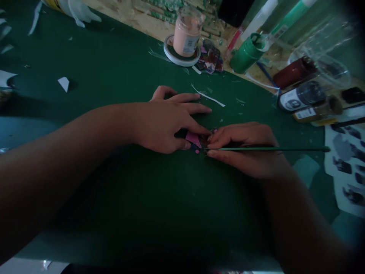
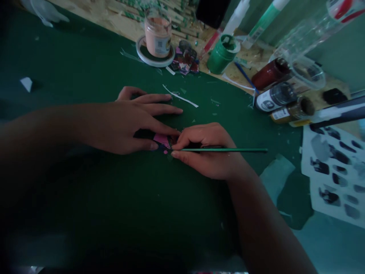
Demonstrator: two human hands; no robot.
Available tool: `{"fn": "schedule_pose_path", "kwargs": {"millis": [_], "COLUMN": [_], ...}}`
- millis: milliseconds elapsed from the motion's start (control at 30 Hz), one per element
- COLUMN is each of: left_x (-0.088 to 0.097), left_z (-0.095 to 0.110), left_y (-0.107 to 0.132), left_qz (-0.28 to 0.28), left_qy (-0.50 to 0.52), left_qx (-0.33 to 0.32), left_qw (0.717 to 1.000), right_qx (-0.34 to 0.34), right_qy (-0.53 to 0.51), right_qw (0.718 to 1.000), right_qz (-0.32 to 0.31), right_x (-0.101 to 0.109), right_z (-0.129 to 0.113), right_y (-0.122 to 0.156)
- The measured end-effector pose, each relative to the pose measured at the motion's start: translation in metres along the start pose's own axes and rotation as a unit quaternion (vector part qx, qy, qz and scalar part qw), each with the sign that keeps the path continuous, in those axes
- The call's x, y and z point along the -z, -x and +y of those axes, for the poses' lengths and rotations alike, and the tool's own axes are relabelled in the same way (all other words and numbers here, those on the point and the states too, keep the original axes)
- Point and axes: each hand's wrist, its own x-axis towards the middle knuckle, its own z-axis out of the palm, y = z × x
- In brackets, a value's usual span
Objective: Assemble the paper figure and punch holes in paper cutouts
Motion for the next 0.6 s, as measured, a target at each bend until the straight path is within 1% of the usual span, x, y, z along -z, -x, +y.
{"fn": "schedule_pose_path", "kwargs": {"millis": [133,433,600], "left_x": [-0.0012,0.0001,-0.0012], "left_z": [-0.0014,0.0,-0.0009], "left_y": [0.0003,0.0003,0.0007], "left_qz": [0.012,0.0,0.005], "left_qy": [0.005,-0.002,0.003], "left_qx": [-0.002,0.003,0.0], "left_qw": [1.0,1.0,1.0], "right_qx": [-0.007,0.003,0.001], "right_qy": [0.007,0.0,0.006], "right_qw": [1.0,1.0,1.0], "right_qz": [0.008,0.005,0.016], "right_x": [-0.0004,-0.0003,-0.001], "right_z": [0.0004,0.0009,0.0009], "right_y": [0.0006,0.0009,0.0017]}}
